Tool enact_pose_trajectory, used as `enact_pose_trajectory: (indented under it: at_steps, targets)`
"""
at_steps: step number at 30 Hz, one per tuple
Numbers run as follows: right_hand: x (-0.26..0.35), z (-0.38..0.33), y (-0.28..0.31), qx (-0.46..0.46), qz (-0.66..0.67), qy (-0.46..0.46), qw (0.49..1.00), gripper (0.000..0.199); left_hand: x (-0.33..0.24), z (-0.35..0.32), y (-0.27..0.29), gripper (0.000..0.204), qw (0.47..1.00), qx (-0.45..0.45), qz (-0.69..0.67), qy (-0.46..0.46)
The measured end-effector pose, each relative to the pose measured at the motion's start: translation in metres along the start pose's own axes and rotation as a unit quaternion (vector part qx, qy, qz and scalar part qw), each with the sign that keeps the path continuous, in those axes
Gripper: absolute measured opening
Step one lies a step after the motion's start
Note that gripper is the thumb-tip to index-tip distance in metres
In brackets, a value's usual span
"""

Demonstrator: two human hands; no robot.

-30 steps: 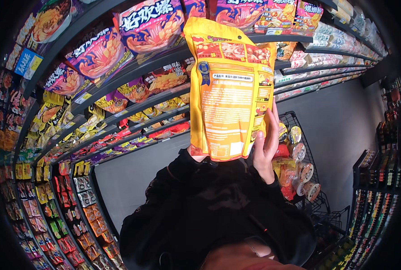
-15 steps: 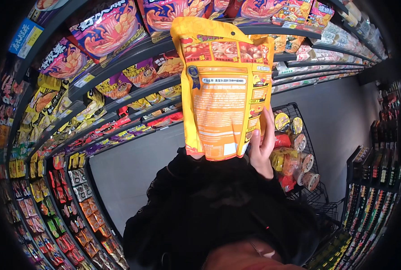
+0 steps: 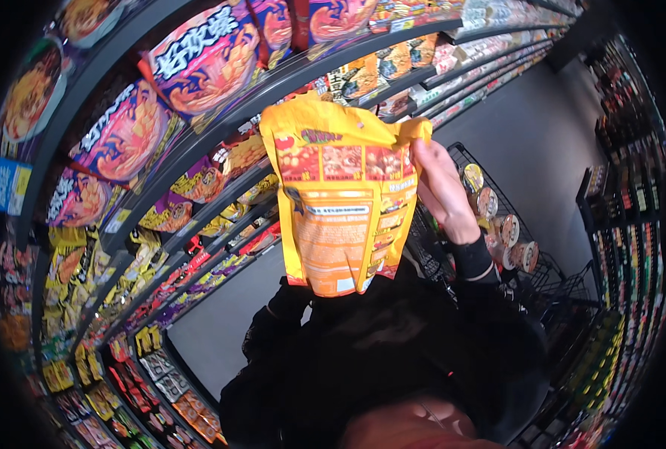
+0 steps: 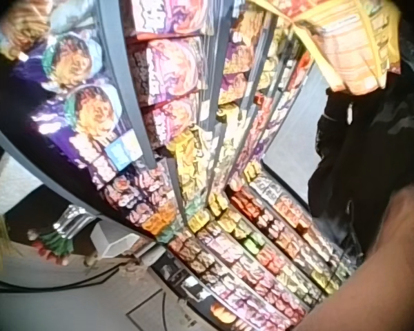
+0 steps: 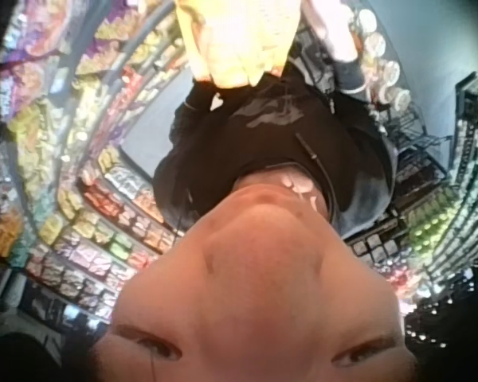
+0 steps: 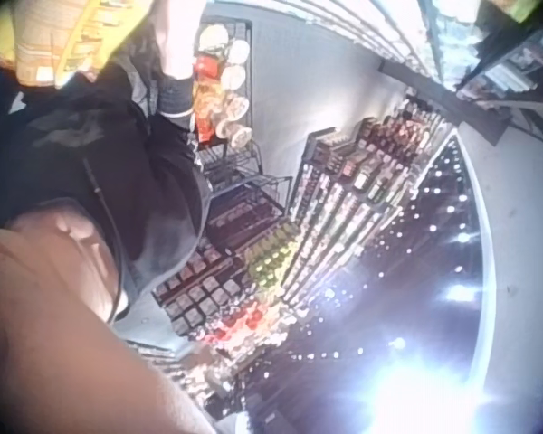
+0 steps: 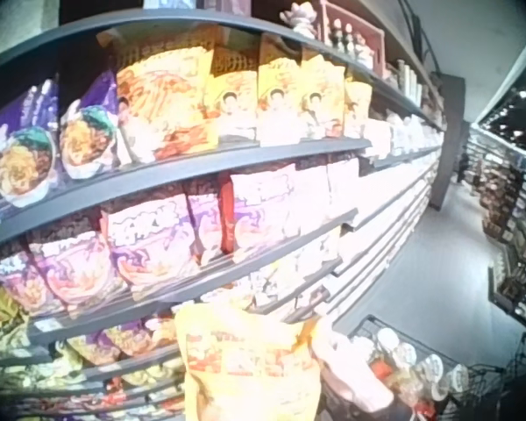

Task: The person organizes packages of instant noodles on a supermarket shelf, picking up and rotating various bags before placing them back on the shelf.

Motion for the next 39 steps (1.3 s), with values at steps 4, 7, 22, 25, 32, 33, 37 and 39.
enact_pose_trajectory:
  at_steps: [4, 7, 22, 25, 32, 33, 37, 39]
  targets:
    - [0.009, 0.006, 0.0, 0.013, 0.017, -0.052, 0.998, 0.028, 0.006, -0.007, 0.007, 0.05, 0.999, -0.011, 0.037, 0.014]
    - [0.017, 0.01, -0.001, 0.004, 0.071, -0.039, 0.997, 0.025, 0.007, -0.009, 0.007, 0.049, 0.998, -0.023, 0.055, 0.019]
    - [0.057, 0.027, 0.024, 0.019, -0.045, 0.065, 0.997, 0.024, 0.031, 0.035, -0.017, 0.042, 0.993, -0.03, 0.111, 0.031]
    - [0.066, 0.024, 0.02, 0.036, -0.064, 0.09, 0.993, 0.024, 0.028, 0.038, -0.02, 0.041, 0.993, -0.026, 0.115, 0.015]
    - [0.074, 0.023, 0.042, 0.014, -0.07, 0.116, 0.991, 0.021, 0.049, 0.056, -0.022, 0.038, 0.991, -0.027, 0.126, 0.036]
    - [0.074, 0.022, 0.047, 0.012, -0.067, 0.121, 0.99, 0.021, 0.053, 0.057, -0.023, 0.037, 0.991, -0.027, 0.126, 0.038]
    - [0.08, 0.018, 0.058, 0.01, -0.065, 0.121, 0.99, 0.021, 0.065, 0.062, -0.028, 0.036, 0.99, -0.029, 0.134, 0.044]
    - [0.086, 0.018, 0.064, 0.014, -0.084, 0.111, 0.99, 0.021, 0.073, 0.062, -0.031, 0.035, 0.989, -0.029, 0.138, 0.04]
Point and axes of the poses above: each hand's wrist, its own z-axis towards the middle knuckle, its own y-axis out of the back of the hand, x = y × z, the point moved 1 cm from there along z, towards the middle knuckle, and after that the axes turned 5 degrees about -x, right-handed, at the moved point
